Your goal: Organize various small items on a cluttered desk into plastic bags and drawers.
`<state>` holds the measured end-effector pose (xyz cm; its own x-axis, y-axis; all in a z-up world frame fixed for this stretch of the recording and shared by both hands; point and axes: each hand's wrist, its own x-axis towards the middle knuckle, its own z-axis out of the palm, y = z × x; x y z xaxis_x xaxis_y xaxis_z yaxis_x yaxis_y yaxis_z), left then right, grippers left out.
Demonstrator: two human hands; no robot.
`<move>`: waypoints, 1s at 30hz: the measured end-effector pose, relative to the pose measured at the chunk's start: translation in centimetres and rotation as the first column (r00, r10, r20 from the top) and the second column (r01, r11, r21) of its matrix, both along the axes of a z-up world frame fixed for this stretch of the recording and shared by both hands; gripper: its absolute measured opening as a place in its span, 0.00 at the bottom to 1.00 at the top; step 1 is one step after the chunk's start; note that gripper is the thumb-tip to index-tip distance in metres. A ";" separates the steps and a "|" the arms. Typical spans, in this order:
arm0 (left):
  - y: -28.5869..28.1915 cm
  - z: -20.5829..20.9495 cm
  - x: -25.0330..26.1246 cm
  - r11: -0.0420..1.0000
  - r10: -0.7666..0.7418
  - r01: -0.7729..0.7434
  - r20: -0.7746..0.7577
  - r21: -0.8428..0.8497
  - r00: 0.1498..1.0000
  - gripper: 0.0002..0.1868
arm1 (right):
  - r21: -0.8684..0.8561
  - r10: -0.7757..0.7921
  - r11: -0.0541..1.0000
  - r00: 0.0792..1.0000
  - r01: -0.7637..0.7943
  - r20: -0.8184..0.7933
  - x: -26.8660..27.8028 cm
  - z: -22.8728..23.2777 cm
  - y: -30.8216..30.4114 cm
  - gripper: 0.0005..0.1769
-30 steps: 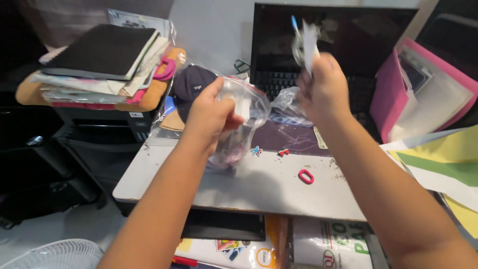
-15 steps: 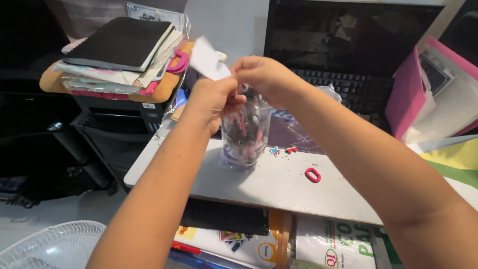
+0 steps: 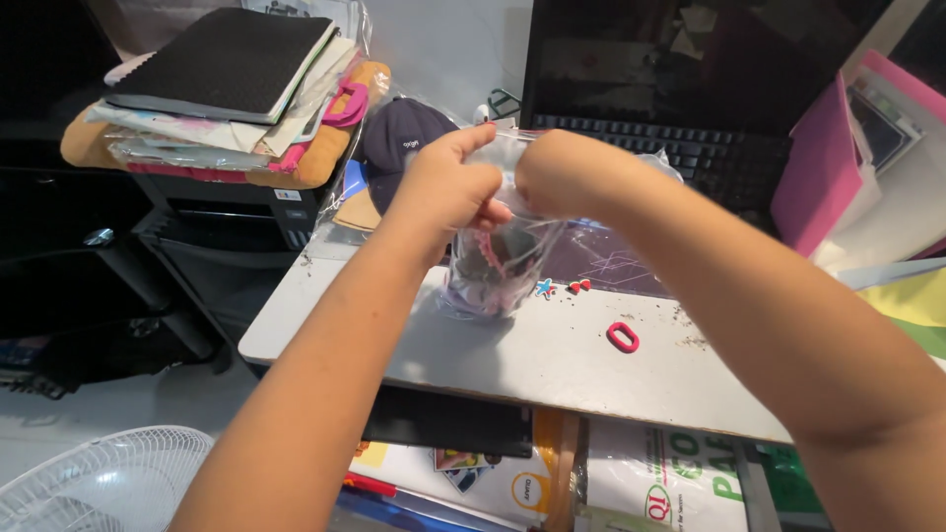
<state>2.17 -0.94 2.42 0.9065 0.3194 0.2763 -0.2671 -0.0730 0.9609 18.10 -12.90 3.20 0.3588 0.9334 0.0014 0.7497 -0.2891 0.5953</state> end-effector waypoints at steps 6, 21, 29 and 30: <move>1.1 0.1 -0.3 1.000 -0.015 0.015 -0.004 -0.018 1.000 0.35 | 0.679 0.225 0.681 0.804 0.275 -0.551 -6.8 8.0 -4.6 0.08; 3.9 2.5 -12.1 0.990 0.080 -0.075 0.037 -0.120 0.996 0.33 | 0.317 0.398 0.868 -0.156 0.382 -0.904 1.1 -9.4 9.1 0.26; 4.8 3.5 -16.3 0.961 0.246 -0.252 -0.067 -0.112 0.967 0.32 | 0.538 0.530 0.821 -0.602 0.189 -0.597 -4.8 -14.3 20.1 0.27; 5.0 3.4 -16.4 0.958 0.261 -0.266 -0.065 -0.105 0.963 0.32 | 0.569 0.605 0.787 -0.477 0.238 -0.637 -4.9 -14.7 20.9 0.26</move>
<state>-14.22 4.03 5.79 0.7978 0.5749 0.1815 -0.2043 -0.0255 0.9786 13.22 7.95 -11.51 0.0523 0.9521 0.3014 0.0767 0.2970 -0.9518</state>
